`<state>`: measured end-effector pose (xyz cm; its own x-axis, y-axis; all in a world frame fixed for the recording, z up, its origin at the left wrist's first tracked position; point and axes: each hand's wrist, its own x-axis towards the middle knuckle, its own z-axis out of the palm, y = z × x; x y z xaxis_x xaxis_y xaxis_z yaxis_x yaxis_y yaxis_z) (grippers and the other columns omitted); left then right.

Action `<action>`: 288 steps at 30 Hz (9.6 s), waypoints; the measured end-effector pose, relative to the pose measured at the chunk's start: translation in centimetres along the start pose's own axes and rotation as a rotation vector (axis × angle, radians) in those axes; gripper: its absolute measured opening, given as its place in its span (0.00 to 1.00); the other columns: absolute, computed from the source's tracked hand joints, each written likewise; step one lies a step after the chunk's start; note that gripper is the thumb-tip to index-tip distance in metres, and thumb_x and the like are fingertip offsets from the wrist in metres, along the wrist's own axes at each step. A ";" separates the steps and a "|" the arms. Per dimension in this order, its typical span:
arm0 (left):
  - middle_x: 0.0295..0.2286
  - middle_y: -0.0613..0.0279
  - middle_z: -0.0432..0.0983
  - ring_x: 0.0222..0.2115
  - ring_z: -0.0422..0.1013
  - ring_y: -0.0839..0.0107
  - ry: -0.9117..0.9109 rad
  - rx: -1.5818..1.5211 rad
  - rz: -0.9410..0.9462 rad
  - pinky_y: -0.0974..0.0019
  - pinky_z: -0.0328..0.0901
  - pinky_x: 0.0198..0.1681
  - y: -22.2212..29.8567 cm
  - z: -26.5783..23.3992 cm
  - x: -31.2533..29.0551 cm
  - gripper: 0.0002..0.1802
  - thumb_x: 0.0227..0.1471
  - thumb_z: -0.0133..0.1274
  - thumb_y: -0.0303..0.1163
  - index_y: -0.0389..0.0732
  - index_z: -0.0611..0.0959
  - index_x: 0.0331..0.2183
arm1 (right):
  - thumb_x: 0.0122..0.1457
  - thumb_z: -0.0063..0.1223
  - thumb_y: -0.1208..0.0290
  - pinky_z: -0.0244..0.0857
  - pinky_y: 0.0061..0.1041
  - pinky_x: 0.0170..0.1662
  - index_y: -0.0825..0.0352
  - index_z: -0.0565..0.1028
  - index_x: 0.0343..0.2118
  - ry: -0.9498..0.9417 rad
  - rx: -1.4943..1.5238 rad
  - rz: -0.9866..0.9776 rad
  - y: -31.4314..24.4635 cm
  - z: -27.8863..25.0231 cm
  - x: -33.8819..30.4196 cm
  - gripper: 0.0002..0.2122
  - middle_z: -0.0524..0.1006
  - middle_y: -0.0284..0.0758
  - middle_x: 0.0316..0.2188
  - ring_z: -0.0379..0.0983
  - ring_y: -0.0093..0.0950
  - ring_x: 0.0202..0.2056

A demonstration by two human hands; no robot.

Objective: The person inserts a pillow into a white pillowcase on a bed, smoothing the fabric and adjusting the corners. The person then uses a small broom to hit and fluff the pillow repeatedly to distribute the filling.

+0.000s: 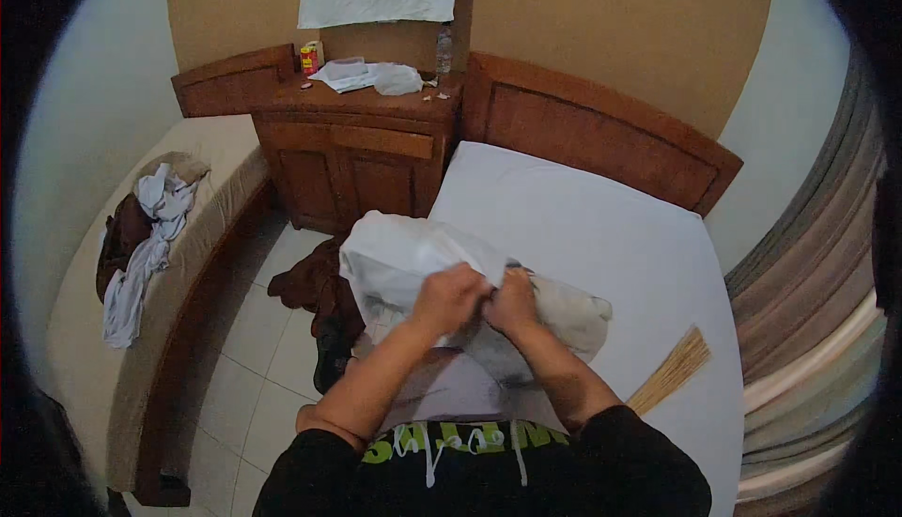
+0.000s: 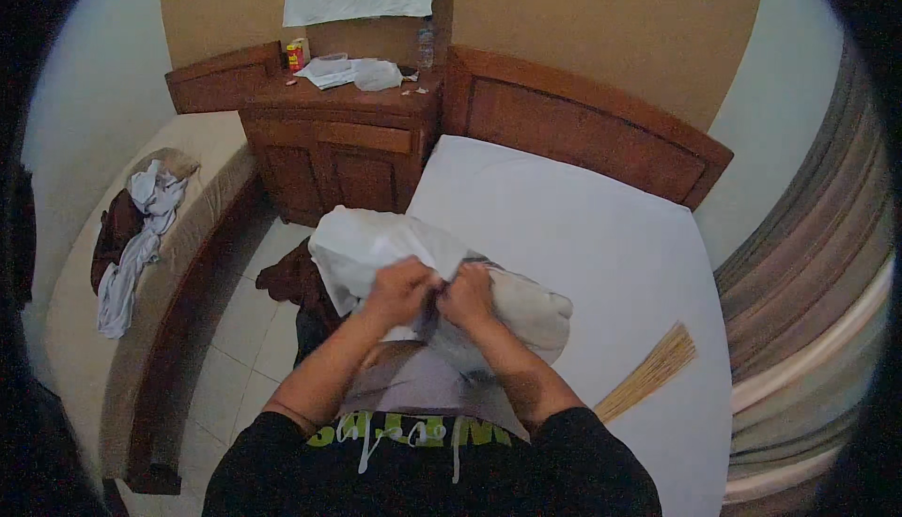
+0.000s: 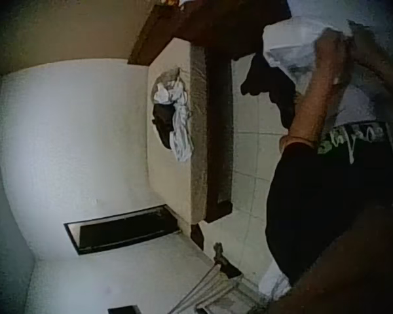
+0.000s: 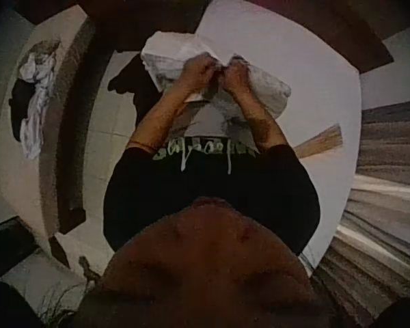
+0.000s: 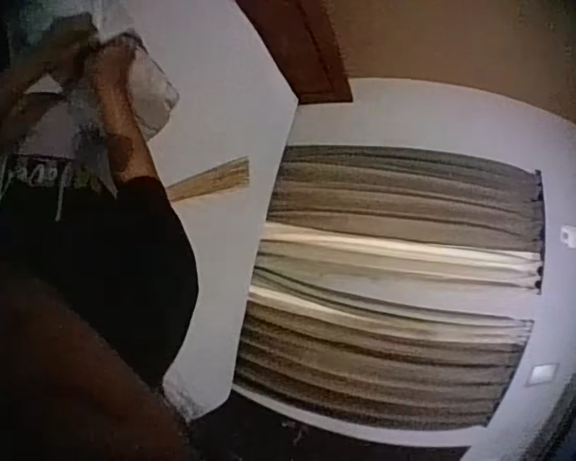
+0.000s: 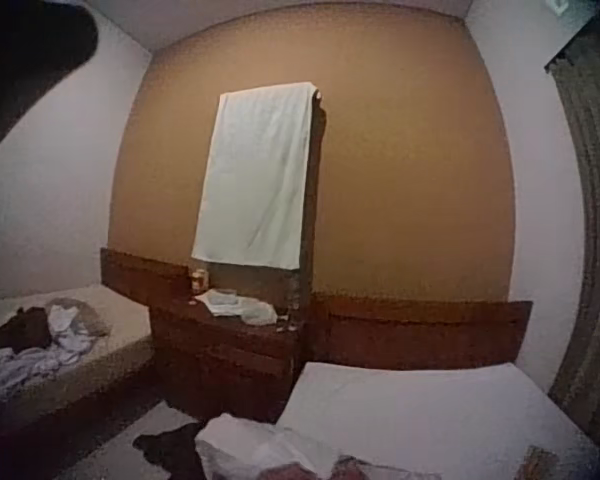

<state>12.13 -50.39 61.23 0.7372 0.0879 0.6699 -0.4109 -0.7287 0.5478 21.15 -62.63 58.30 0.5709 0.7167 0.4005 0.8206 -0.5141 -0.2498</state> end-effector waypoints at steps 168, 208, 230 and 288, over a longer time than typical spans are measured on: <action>0.45 0.58 0.65 0.43 0.64 0.66 -0.354 -0.424 -0.638 0.65 0.60 0.46 -6.8 0.2 -7.6 0.26 0.47 0.49 0.28 0.39 0.63 0.50 | 0.38 0.57 0.69 0.60 0.32 0.33 0.67 0.72 0.22 0.308 -0.016 -0.419 0.0 -14.5 -0.2 0.09 0.70 0.40 0.21 0.66 0.38 0.26; 0.22 0.56 0.71 0.22 0.67 0.72 -0.357 0.013 -0.554 0.69 0.62 0.27 -1.8 -5.8 -9.9 0.11 0.45 0.52 0.34 0.38 0.74 0.29 | 0.43 0.49 0.71 0.63 0.34 0.37 0.67 0.73 0.26 -0.361 0.467 -0.257 -4.9 -1.2 -2.9 0.07 0.72 0.40 0.26 0.69 0.39 0.33; 0.27 0.49 0.65 0.28 0.65 0.55 -0.440 0.072 -0.382 0.62 0.61 0.32 -0.2 -2.9 -10.0 0.17 0.45 0.50 0.37 0.35 0.70 0.34 | 0.48 0.47 0.69 0.63 0.34 0.40 0.67 0.71 0.31 -0.248 -0.035 0.582 16.7 4.8 -3.4 0.09 0.73 0.42 0.33 0.69 0.37 0.38; 0.36 0.57 0.67 0.40 0.63 0.57 -0.159 0.381 -0.338 0.61 0.59 0.43 -12.5 -1.8 -2.3 0.17 0.43 0.52 0.37 0.43 0.75 0.38 | 0.46 0.46 0.76 0.61 0.35 0.34 0.68 0.67 0.25 -0.130 0.362 -0.012 5.2 7.8 4.4 0.03 0.69 0.42 0.24 0.67 0.41 0.31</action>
<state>14.60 -40.25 53.73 0.8789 0.2782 0.3876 0.0656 -0.8752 0.4793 28.13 -58.46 51.87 0.5407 0.7873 0.2963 0.7705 -0.3221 -0.5500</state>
